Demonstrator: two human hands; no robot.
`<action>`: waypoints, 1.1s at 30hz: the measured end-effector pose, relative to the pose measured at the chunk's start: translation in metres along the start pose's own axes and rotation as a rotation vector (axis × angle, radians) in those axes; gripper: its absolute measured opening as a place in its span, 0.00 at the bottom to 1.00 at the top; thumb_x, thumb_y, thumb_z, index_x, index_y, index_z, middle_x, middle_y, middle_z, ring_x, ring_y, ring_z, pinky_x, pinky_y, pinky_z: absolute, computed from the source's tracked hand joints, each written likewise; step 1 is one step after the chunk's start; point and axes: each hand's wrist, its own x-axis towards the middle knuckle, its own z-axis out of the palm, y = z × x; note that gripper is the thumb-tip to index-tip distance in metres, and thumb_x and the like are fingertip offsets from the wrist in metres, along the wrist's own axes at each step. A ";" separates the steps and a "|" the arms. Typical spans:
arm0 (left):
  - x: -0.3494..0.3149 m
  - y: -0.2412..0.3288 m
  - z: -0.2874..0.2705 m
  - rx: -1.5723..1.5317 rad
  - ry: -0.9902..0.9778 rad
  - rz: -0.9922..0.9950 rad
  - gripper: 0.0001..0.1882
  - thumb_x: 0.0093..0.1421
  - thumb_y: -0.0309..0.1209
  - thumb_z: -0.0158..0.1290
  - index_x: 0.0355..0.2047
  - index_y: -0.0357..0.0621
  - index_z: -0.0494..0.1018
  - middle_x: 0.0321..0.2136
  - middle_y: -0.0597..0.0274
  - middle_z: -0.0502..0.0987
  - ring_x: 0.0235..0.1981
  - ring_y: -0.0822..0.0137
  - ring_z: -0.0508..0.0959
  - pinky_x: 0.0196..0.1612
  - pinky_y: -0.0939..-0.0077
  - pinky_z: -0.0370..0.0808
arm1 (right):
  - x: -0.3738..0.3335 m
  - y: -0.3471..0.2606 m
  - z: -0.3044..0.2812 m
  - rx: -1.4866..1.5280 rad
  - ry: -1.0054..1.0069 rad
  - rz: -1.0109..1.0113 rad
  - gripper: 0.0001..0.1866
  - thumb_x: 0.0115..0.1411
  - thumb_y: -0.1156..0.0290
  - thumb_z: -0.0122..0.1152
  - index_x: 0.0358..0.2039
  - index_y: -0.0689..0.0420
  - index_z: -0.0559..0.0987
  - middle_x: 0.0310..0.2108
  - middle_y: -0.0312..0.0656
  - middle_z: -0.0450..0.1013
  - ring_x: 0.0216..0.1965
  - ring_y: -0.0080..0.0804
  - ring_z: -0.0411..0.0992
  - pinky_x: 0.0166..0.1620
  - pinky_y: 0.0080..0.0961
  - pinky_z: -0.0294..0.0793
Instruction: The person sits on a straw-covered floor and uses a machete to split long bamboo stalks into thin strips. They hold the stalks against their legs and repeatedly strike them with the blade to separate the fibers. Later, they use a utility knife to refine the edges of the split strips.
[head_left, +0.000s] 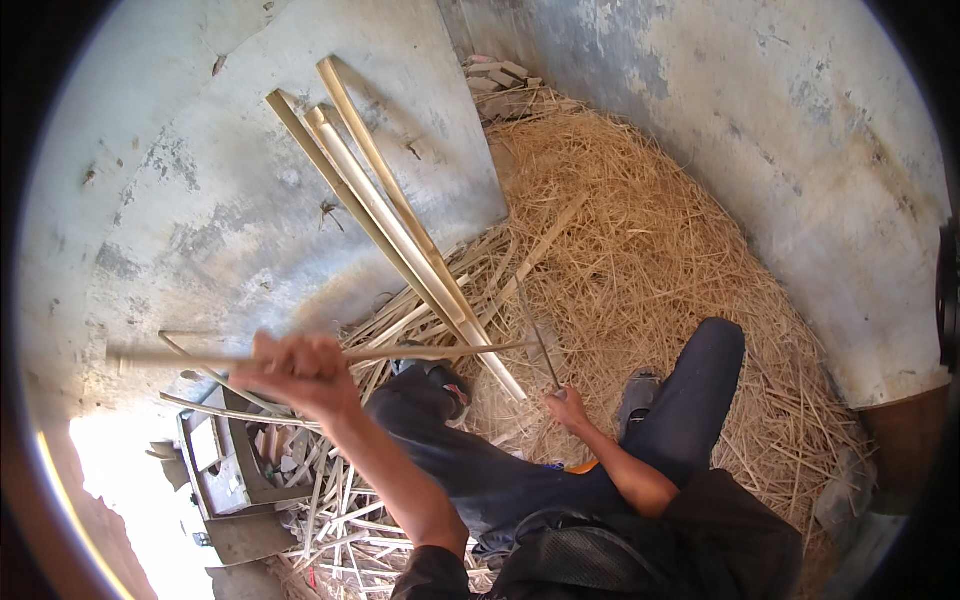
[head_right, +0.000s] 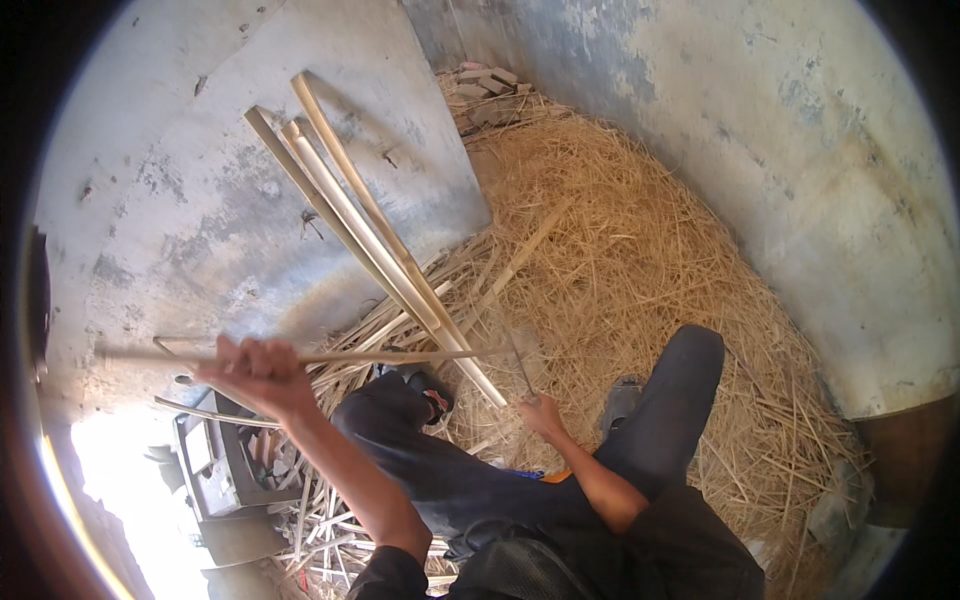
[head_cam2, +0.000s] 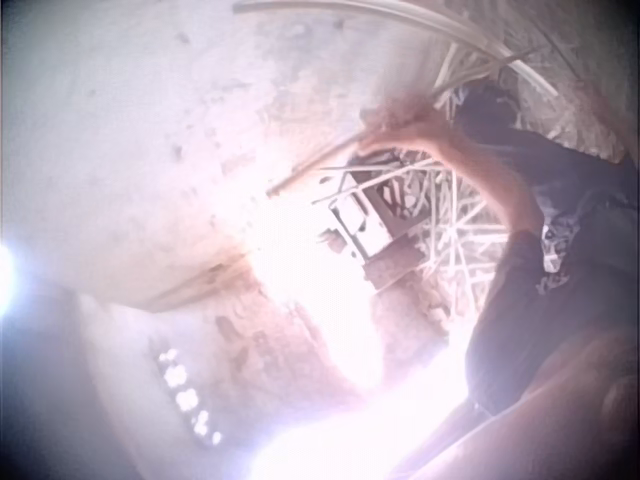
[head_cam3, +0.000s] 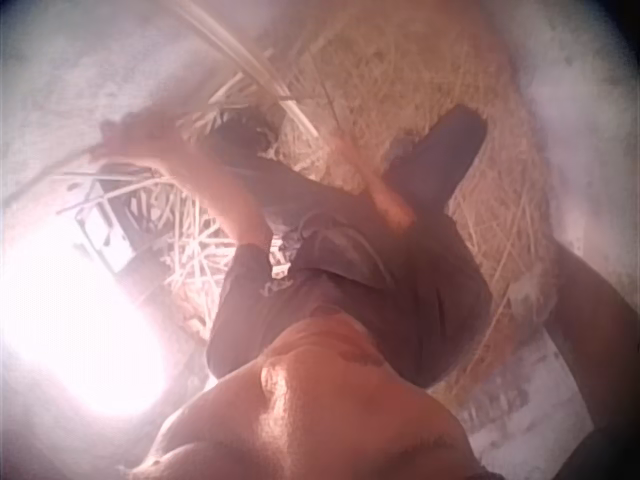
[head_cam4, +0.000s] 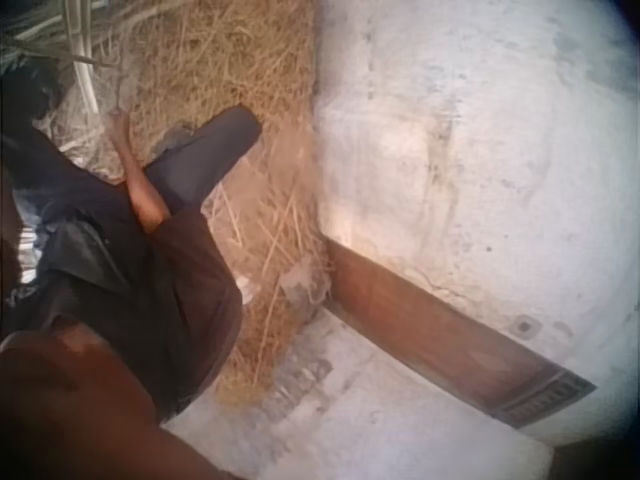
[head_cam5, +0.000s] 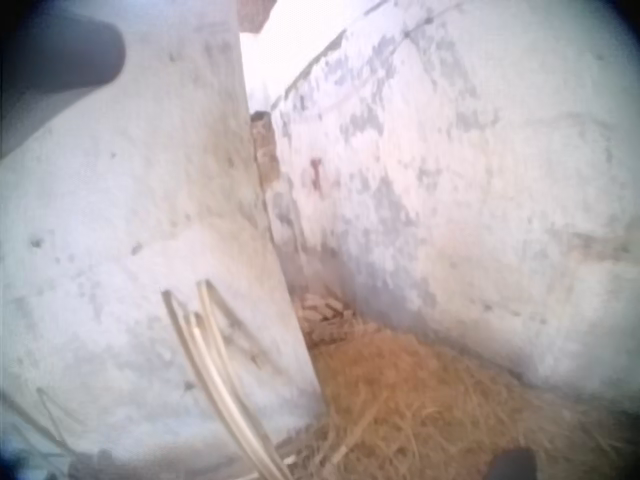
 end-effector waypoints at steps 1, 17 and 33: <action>0.000 0.013 -0.019 -0.062 -0.135 0.088 0.29 0.69 0.64 0.36 0.20 0.60 0.51 0.10 0.76 0.48 0.09 0.82 0.48 0.07 0.79 0.44 | -0.009 -0.010 0.000 0.007 0.020 0.069 0.11 0.57 0.66 0.66 0.30 0.62 0.79 0.16 0.33 0.68 0.12 0.23 0.63 0.16 0.24 0.64; -0.115 0.197 -0.182 -0.903 -0.325 0.259 0.20 0.61 0.33 0.59 0.16 0.54 0.61 0.09 0.75 0.61 0.09 0.81 0.63 0.15 0.88 0.62 | -0.024 -0.192 -0.026 0.848 -0.157 -0.059 0.24 0.68 0.50 0.58 0.49 0.59 0.79 0.09 0.23 0.50 0.10 0.14 0.49 0.22 0.17 0.58; -0.204 0.164 -0.285 0.782 -0.063 -1.397 0.61 0.55 0.82 0.14 0.38 0.34 0.75 0.24 0.48 0.80 0.27 0.59 0.83 0.37 0.66 0.79 | -0.069 -0.281 -0.069 0.986 -0.183 -0.397 0.16 0.67 0.60 0.58 0.43 0.62 0.77 0.10 0.22 0.50 0.10 0.15 0.49 0.21 0.18 0.59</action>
